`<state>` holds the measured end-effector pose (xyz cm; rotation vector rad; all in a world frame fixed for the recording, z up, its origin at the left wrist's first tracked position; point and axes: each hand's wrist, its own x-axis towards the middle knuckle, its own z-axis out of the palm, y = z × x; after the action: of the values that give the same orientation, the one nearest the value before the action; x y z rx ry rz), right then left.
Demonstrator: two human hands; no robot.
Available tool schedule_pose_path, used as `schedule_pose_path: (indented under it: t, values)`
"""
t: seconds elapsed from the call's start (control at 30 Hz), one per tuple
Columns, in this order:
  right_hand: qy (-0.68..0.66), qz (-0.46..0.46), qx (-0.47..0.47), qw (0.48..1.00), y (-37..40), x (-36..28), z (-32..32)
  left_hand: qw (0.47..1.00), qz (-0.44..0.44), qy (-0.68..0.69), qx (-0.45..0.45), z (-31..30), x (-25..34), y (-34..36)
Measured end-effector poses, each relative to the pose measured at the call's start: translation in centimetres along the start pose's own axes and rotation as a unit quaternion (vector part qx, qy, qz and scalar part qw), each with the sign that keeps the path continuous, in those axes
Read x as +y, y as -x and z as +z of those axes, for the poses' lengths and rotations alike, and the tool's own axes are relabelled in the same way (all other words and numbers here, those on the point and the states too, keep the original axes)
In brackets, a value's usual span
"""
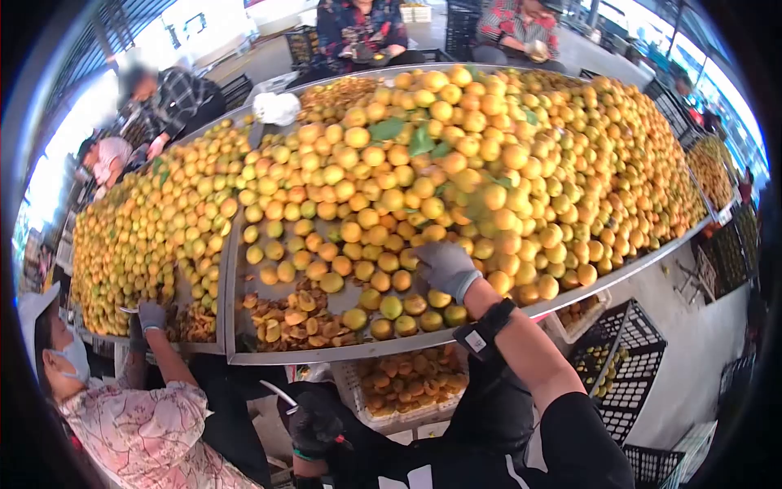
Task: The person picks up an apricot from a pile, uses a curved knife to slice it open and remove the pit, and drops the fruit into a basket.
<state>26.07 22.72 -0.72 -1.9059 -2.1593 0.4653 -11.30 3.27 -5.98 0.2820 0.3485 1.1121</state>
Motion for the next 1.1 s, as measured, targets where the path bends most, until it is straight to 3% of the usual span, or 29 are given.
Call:
schedule_pose_path:
  t: [0.1,0.23,0.3,0.4,0.53,0.63,0.7,0.77,0.83,0.87,0.97,1.03,1.1]
  values:
    - [0.052,-0.056,0.036,0.996,-2.2,-1.5,1.4,0.996,-0.038,-0.021,-0.073,0.5,0.0,-1.2]
    - [0.120,-0.030,-0.066,0.990,-3.1,-0.6,1.8,0.999,-0.039,0.006,-0.012,1.4,-0.3,-1.1]
    - [0.120,-0.048,-0.061,0.990,-1.7,0.7,1.3,0.999,-0.044,-0.011,-0.015,1.8,-0.2,-0.9]
    - [0.137,-0.020,-0.141,0.980,-0.2,-0.2,-0.3,0.998,-0.049,-0.043,-0.017,2.6,-0.1,-1.1]
    - [0.211,-0.065,-0.071,0.973,0.5,-0.7,-0.2,0.997,-0.076,-0.006,0.005,2.4,-0.7,-1.4]
    - [0.118,-0.094,-0.100,0.983,1.2,-1.4,1.3,0.996,-0.079,-0.028,-0.039,1.8,-1.1,-1.6]
    - [0.231,-0.128,-0.139,0.955,1.9,-2.5,1.1,0.996,-0.073,-0.029,-0.043,1.7,-1.2,-1.5]
    - [0.229,-0.124,-0.111,0.959,2.6,-2.9,1.3,0.996,-0.067,-0.029,-0.047,2.2,-1.2,-1.3]
    - [0.182,-0.180,-0.031,0.966,2.7,-1.6,2.5,0.993,-0.063,-0.084,0.055,3.3,-1.1,-1.0]
    - [0.184,-0.180,-0.028,0.966,2.8,-1.0,2.9,0.993,-0.062,-0.084,0.051,3.4,-1.1,-1.1]
    - [0.092,-0.155,-0.039,0.983,3.7,-0.6,3.7,0.993,-0.066,-0.088,0.031,3.5,-1.2,-1.1]
    - [0.060,-0.079,0.057,0.993,4.7,-0.9,3.8,0.992,-0.064,-0.111,0.019,3.3,-1.3,-1.3]
    - [0.028,-0.064,0.037,0.997,5.4,-1.0,3.2,0.992,-0.077,-0.100,0.020,2.2,-1.3,-1.3]
